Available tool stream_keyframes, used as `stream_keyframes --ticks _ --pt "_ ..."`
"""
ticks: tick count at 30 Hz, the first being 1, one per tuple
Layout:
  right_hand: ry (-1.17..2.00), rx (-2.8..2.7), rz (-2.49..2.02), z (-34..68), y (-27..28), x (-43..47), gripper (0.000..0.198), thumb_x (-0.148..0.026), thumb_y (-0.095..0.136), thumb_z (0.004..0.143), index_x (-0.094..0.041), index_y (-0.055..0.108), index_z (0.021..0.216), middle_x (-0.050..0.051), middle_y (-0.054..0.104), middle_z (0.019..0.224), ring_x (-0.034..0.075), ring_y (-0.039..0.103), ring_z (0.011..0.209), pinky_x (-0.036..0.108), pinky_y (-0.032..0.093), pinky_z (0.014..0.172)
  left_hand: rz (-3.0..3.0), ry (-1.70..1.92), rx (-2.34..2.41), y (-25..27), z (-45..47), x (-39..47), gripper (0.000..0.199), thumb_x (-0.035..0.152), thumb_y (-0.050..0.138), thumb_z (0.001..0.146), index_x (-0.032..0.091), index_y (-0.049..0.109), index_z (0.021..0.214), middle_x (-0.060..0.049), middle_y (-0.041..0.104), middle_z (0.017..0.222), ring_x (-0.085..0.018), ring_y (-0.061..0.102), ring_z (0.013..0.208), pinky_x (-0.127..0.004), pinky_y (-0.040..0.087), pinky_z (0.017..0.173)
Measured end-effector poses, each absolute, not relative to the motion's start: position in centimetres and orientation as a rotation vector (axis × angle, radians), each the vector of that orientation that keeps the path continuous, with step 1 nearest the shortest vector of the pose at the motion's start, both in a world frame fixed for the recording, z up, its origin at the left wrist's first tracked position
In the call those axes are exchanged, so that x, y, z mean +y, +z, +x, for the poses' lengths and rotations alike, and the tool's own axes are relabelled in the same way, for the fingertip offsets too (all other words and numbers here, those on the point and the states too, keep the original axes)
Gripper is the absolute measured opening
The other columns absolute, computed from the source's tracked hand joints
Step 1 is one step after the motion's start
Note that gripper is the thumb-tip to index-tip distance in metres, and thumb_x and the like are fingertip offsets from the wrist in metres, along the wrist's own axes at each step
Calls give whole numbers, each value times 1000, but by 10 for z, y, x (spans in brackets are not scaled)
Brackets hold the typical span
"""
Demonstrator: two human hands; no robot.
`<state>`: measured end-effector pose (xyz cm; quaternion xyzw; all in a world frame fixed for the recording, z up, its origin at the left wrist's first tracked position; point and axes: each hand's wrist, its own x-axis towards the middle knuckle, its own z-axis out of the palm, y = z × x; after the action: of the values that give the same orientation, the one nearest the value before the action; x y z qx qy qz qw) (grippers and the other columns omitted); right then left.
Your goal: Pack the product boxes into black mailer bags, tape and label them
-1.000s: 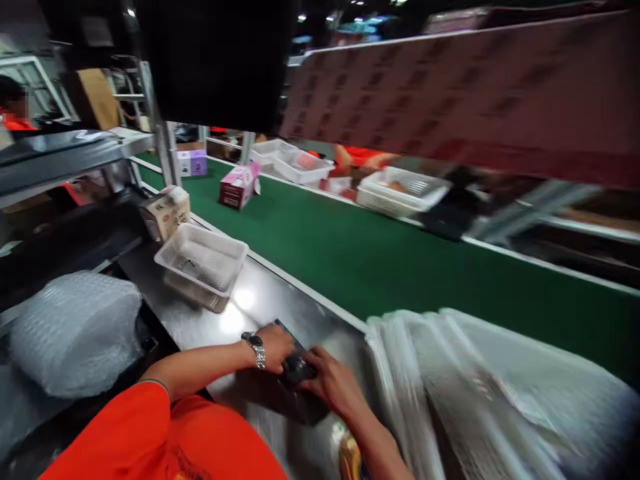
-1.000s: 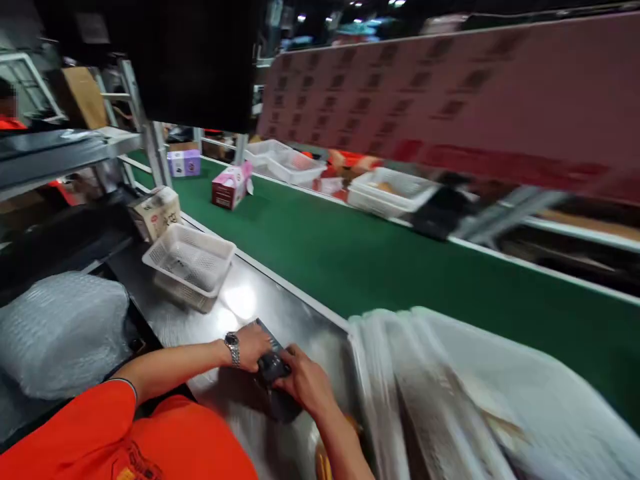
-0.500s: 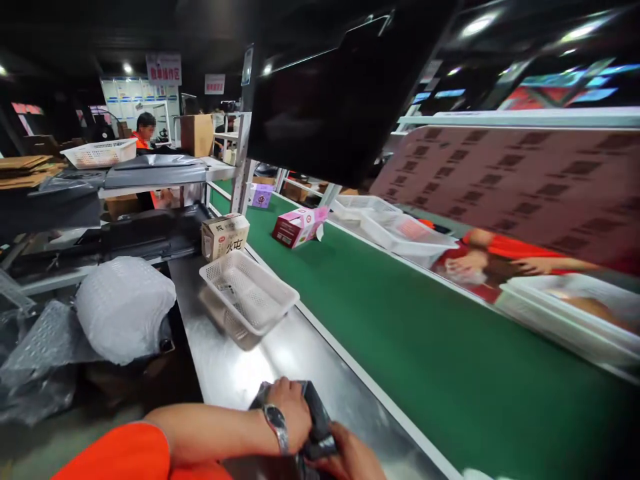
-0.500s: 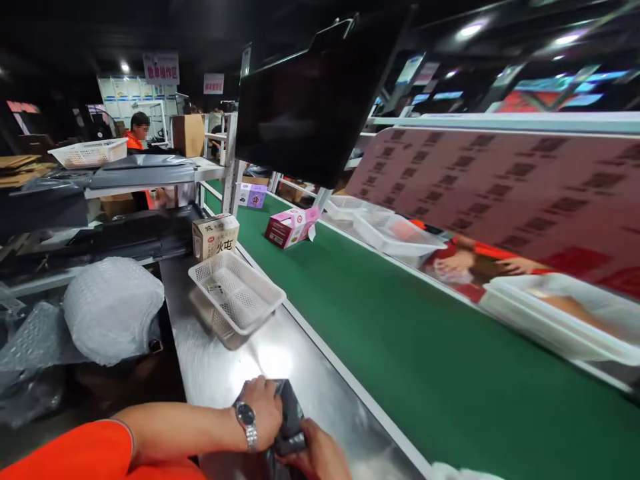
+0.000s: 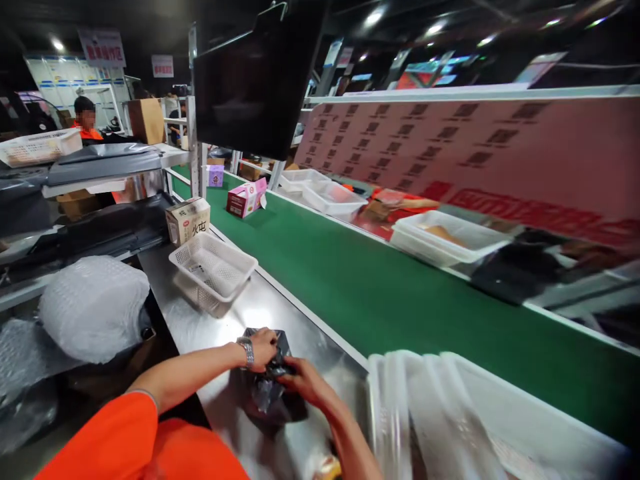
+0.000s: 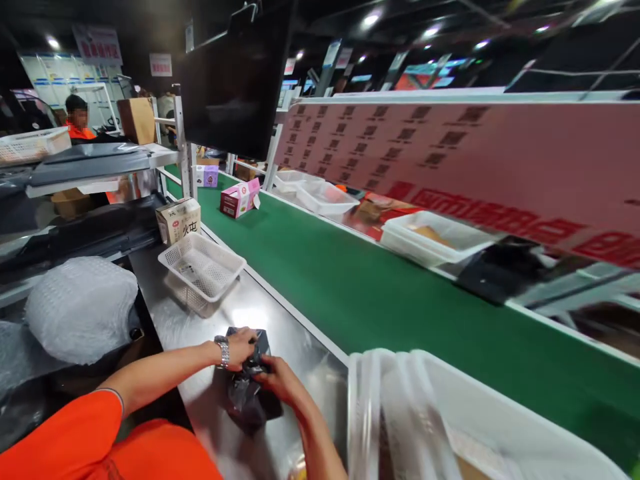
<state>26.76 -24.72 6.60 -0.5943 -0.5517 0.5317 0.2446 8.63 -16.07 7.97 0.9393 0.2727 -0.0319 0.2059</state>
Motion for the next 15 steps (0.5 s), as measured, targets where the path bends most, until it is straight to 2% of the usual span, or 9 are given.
stream_keyframes --ticks 3,5,7,8,10,12,15 --pt "1275 -1419 -1879 257 69 -244 22 -33 77 63 -22 68 80 3 74 75 26 72 70 37 60 66 2543 -185 691 76 76 -176 77 34 83 86 9 62 156 -27 52 174 -40 49 165 -49 41 139" --pt "992 -1532 -2066 245 75 -239 19 -27 80 65 -22 70 79 6 76 76 28 74 74 36 58 69 2497 -150 744 68 70 -193 111 54 87 84 2 42 172 -32 36 184 -47 31 175 -60 30 144" --pt "791 -1647 -2157 237 84 -232 15 -29 83 71 -20 71 77 11 78 78 31 76 82 39 58 76 2504 -75 848 60 66 -210 130 71 84 84 -1 30 177 -35 22 189 -51 15 179 -70 20 145" --pt "767 -1669 -2167 238 88 -230 18 -32 84 72 -20 72 76 13 78 78 32 77 84 40 59 78 2520 -38 899 57 65 -216 128 74 81 87 -1 30 178 -35 19 189 -51 12 179 -71 18 144" --pt "863 -1648 -2136 246 91 -234 28 -42 88 72 -19 75 81 11 79 80 30 77 85 39 60 80 2559 -1 973 52 65 -225 111 68 74 97 2 35 176 -33 22 189 -49 15 179 -71 19 144" --pt "1013 -1535 -1960 259 83 -257 45 -51 91 70 -19 81 100 9 83 94 28 78 91 38 64 83 2601 13 991 50 66 -227 92 58 68 104 4 43 174 -31 28 188 -46 21 179 -68 24 144" --pt "877 -1185 -1804 265 48 -332 62 -63 79 85 -20 78 129 15 83 122 32 79 108 45 68 94 2674 62 941 45 66 -225 73 49 61 110 8 52 169 -27 37 186 -44 31 176 -67 32 141"
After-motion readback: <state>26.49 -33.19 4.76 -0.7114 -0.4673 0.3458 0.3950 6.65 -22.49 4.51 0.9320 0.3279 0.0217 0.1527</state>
